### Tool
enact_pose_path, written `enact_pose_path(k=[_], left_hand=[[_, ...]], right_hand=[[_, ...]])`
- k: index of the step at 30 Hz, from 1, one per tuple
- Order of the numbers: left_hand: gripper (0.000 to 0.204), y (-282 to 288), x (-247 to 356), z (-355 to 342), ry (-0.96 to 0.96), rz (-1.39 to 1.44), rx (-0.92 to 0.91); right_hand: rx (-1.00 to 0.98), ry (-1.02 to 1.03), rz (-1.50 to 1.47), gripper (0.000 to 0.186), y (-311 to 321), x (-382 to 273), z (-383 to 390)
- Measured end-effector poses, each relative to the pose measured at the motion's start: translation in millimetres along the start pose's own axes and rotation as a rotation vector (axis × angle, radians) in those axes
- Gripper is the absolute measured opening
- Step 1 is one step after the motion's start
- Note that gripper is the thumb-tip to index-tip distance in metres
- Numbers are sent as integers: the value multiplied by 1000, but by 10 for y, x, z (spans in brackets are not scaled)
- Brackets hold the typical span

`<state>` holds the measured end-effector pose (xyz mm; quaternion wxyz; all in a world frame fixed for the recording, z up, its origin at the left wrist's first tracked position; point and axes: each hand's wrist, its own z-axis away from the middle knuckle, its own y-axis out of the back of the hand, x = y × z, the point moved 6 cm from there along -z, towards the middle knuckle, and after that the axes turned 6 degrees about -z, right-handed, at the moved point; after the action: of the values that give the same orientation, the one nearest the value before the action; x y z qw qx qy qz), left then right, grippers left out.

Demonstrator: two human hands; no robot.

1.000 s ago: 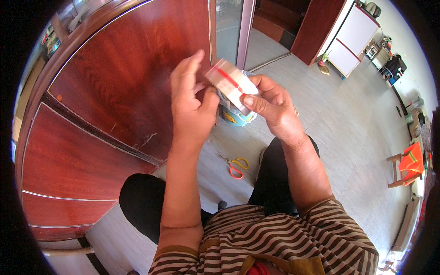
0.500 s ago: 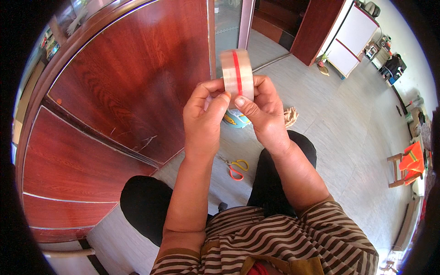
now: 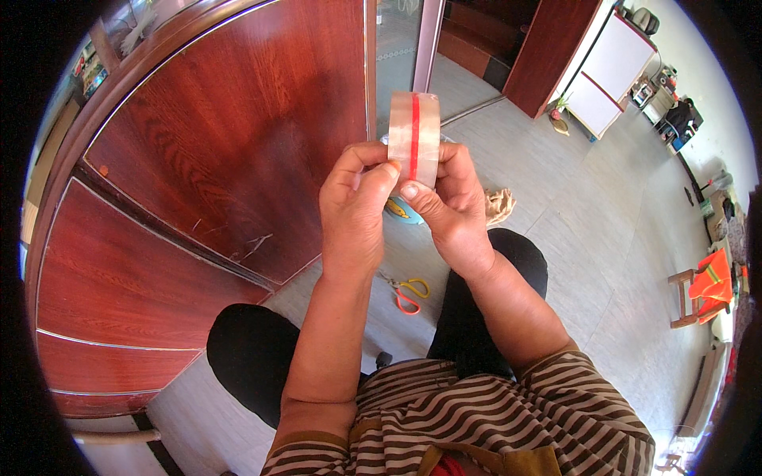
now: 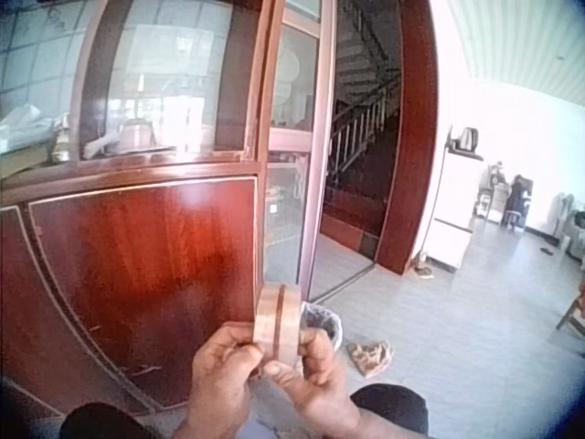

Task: The person retrieves a roll of tape and scissors, then sits on a stool to repair a wooden cabinet. They cut a piece of tape and apply it to the cabinet door, smoothing it down and trimming the excess with scissors.

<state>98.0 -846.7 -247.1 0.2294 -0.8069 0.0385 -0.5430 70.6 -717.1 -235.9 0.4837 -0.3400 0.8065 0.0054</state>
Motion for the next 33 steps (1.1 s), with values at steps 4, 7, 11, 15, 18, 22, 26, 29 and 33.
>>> enact_pose_path(k=[4, 7, 11, 15, 18, 22, 26, 29, 33], left_hand=[[16, -6, 23, 10, 24, 11, 21], [12, 4, 15, -2, 28, 12, 42], [13, 50, -15, -15, 12, -2, 40], [15, 57, 43, -26, -14, -102, 34], [18, -51, 103, -21, -79, -110, -20], [20, -93, 104, 4, -122, -167, -81], [17, -85, 89, 11, -52, -118, -54], [16, -52, 74, 13, -42, -104, -25], [16, -38, 75, 11, -44, -120, -12]], right_hand=[[18, -14, -7, 33, -20, 28, 20], [-21, -24, 22, 34, -8, 66, 36], [-21, -6, 82, 33, -18, 114, 76], [60, -64, -107, 33, -90, 46, 51], [102, -67, -149, 33, -28, 3, 2], [70, -15, -29, 33, 45, 34, 2], [62, 7, 57, 33, -6, 28, 55], [40, 64, 143, 35, -13, 47, 76], [46, 89, 129, 36, -35, 107, 114]])
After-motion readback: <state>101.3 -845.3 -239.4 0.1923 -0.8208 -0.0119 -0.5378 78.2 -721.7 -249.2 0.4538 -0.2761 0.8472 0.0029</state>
